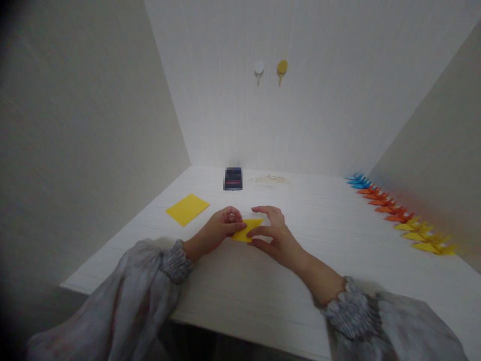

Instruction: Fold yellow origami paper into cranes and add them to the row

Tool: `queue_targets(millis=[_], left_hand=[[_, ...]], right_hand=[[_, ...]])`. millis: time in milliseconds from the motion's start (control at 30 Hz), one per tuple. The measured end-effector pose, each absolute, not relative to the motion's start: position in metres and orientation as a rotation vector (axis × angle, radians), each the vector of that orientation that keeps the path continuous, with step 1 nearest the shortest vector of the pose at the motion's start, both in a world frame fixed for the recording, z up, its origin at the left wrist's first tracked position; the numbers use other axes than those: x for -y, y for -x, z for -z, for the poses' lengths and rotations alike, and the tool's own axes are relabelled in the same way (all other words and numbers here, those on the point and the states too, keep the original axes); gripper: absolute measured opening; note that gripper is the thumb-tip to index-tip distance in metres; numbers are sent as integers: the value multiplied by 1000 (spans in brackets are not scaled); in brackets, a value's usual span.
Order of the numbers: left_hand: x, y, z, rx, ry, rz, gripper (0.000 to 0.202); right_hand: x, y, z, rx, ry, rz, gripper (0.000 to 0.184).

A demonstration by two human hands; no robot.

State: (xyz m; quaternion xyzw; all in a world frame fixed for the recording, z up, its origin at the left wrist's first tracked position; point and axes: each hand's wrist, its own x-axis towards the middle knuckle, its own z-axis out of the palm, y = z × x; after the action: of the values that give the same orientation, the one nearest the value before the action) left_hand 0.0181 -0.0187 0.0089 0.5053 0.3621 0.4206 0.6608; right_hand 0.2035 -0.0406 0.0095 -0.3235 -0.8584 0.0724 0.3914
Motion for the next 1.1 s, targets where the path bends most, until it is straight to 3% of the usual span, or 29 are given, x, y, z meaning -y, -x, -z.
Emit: queue_targets(millis=[167,1100], left_hand=[[20,-19,-8,-830,-1184,-881,25],[25,-14,-11,-550,-1056,-774,44]], right_hand=[[36,-205,-9,2139,817,-275,6],[31,-208,-2,1915,909,-650,4]])
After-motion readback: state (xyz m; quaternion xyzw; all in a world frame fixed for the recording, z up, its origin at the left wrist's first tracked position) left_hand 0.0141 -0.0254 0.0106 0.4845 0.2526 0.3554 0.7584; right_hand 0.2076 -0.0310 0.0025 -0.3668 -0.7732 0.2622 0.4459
